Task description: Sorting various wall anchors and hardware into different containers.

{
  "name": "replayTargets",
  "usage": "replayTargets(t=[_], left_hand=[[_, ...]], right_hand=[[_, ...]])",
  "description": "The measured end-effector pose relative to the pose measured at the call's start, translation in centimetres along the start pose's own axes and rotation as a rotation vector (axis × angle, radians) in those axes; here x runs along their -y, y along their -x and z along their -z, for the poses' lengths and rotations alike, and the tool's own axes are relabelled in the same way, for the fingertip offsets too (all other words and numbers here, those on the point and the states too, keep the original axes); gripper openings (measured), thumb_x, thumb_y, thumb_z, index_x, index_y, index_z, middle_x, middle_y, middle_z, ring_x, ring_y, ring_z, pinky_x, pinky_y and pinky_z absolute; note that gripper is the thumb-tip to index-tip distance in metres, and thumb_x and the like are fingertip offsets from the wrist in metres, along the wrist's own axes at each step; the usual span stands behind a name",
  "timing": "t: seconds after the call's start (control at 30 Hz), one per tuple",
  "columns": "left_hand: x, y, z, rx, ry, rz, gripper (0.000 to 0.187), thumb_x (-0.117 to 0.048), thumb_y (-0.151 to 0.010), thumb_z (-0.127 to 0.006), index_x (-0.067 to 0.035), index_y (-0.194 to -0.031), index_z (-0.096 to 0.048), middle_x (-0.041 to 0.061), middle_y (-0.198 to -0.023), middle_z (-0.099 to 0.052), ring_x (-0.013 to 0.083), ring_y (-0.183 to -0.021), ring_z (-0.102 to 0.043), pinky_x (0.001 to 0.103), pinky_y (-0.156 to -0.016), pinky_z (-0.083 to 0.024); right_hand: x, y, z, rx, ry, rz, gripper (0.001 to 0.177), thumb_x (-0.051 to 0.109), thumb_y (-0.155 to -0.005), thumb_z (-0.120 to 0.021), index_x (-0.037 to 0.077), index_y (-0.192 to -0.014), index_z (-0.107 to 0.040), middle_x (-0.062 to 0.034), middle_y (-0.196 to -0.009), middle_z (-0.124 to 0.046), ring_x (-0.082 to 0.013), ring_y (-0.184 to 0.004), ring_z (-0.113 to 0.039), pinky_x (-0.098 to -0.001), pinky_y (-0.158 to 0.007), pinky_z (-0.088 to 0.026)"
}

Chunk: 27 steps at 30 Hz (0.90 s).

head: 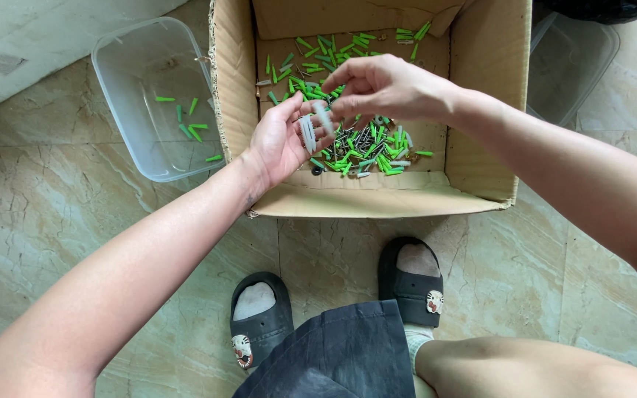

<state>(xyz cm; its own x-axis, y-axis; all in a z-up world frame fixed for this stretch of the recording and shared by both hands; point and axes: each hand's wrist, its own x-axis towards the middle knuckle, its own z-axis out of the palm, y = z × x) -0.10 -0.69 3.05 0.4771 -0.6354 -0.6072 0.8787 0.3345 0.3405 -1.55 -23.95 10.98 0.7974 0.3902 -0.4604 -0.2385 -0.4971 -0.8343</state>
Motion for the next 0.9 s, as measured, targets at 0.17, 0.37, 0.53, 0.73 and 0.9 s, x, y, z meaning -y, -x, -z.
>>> replayTargets(t=[0.17,0.37,0.53,0.73,0.9], left_hand=[[0.9,-2.2,3.9,-0.278,-0.269,-0.152,0.033,-0.034,-0.105,-0.054,-0.005,-0.112,-0.067,0.006,-0.096,-0.064,0.0146,-0.077,-0.059,0.029,-0.062,-0.052],[0.3,-1.3,3.2,-0.461,-0.24,-0.234,0.031,-0.034,-0.103,-0.049,-0.008,-0.106,-0.067,0.003,-0.085,-0.067,0.0126,-0.065,-0.06,0.027,-0.054,-0.049],[0.6,-1.4,4.2,-0.467,-0.242,-0.282,0.032,-0.033,-0.103,-0.047,-0.008,-0.105,-0.066,0.004,-0.084,-0.067,0.0125,-0.065,-0.06,0.028,-0.055,-0.05],[0.7,-1.7,4.6,-0.502,-0.238,-0.289,0.031,-0.033,-0.103,-0.046,-0.007,-0.106,-0.065,0.005,-0.086,-0.068,0.0141,-0.065,-0.061,0.029,-0.055,-0.052],[0.7,-1.8,4.6,-0.478,-0.23,-0.251,0.034,-0.035,-0.104,-0.045,-0.007,-0.108,-0.064,0.006,-0.088,-0.068,0.0149,-0.067,-0.062,0.03,-0.056,-0.052]], right_hand=[[-2.1,-1.6,-2.2,-0.127,0.549,0.142,0.041,0.029,-0.097,-0.072,0.01,-0.133,-0.063,-0.0119,-0.122,-0.07,-0.0249,-0.115,-0.068,-0.0365,-0.097,-0.057],[-2.9,-2.2,-5.6,0.065,1.113,0.743,0.065,0.036,-0.067,-0.082,0.018,-0.126,-0.062,-0.0156,-0.136,-0.054,-0.0346,-0.131,-0.048,-0.0531,-0.108,-0.04],[-4.3,-1.3,-2.4,0.079,1.163,0.667,0.048,0.031,-0.08,-0.077,0.017,-0.124,-0.063,-0.0121,-0.125,-0.06,-0.0309,-0.122,-0.054,-0.0484,-0.105,-0.043],[-3.2,-2.3,-2.2,-0.1,1.129,0.589,0.025,0.032,-0.092,-0.072,0.011,-0.103,-0.07,-0.0098,-0.107,-0.066,-0.0282,-0.111,-0.06,-0.0463,-0.104,-0.047],[-2.7,-6.7,-6.1,-0.244,0.854,0.434,0.03,0.036,-0.095,-0.074,0.006,-0.101,-0.071,-0.0136,-0.101,-0.066,-0.0334,-0.104,-0.061,-0.0475,-0.091,-0.051]])
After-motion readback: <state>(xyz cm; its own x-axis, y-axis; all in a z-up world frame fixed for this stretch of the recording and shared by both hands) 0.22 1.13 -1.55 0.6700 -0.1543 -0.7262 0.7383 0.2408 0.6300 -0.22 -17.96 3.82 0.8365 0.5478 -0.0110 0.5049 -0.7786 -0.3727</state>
